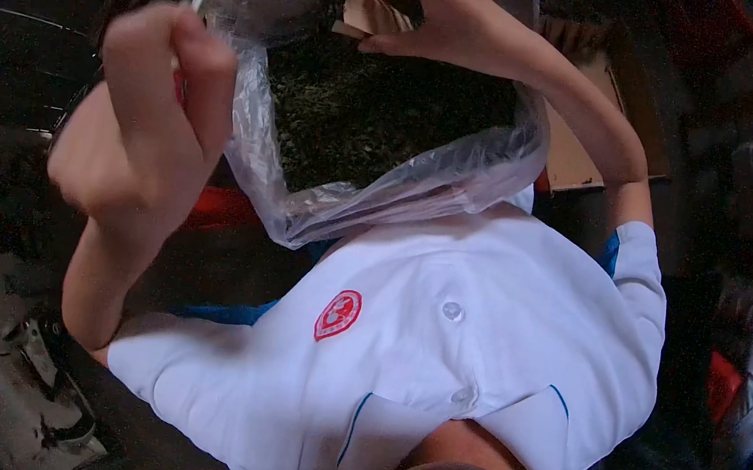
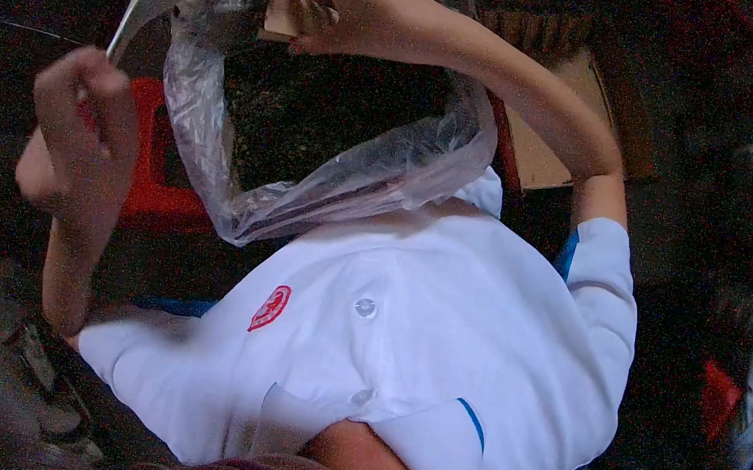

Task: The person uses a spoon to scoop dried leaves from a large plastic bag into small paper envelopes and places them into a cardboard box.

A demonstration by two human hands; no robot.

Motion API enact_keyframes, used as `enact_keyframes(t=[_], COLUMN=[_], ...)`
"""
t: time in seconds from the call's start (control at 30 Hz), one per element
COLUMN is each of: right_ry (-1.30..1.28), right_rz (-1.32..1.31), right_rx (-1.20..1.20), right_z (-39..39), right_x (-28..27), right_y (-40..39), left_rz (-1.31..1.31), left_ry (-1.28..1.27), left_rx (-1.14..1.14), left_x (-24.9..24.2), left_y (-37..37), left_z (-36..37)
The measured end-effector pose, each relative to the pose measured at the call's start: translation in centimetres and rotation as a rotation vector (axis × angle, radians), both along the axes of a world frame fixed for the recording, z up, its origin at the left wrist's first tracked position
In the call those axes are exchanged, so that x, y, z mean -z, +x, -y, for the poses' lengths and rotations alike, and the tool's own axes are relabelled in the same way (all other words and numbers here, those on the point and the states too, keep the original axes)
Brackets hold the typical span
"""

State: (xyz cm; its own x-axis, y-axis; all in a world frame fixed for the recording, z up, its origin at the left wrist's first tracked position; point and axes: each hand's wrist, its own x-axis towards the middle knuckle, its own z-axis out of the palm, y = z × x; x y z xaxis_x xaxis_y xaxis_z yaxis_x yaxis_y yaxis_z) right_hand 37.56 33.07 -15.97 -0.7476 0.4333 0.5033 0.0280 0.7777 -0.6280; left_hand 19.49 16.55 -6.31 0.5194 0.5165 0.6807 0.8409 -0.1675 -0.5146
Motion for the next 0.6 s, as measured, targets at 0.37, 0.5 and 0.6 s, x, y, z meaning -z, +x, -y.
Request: enact_keyframes(t=[0.37, 0.5, 0.6], right_ry=[-0.112, -0.063, 0.104], right_rz=[-0.036, -0.110, -0.146], right_rx=[-0.139, -0.124, -0.078], right_z=[0.8, 0.8, 0.4], right_x=[-2.4, -1.6, 1.0], right_y=[2.4, 2.5, 1.4], left_rz=[0.041, 0.111, 0.204], left_ry=[0.072, 0.074, 0.072], left_rx=[0.026, -0.014, -0.010], left_x=[0.9, 1.7, 2.9], left_y=[0.1, -0.4, -1.2], left_z=[3.1, 3.2, 3.1])
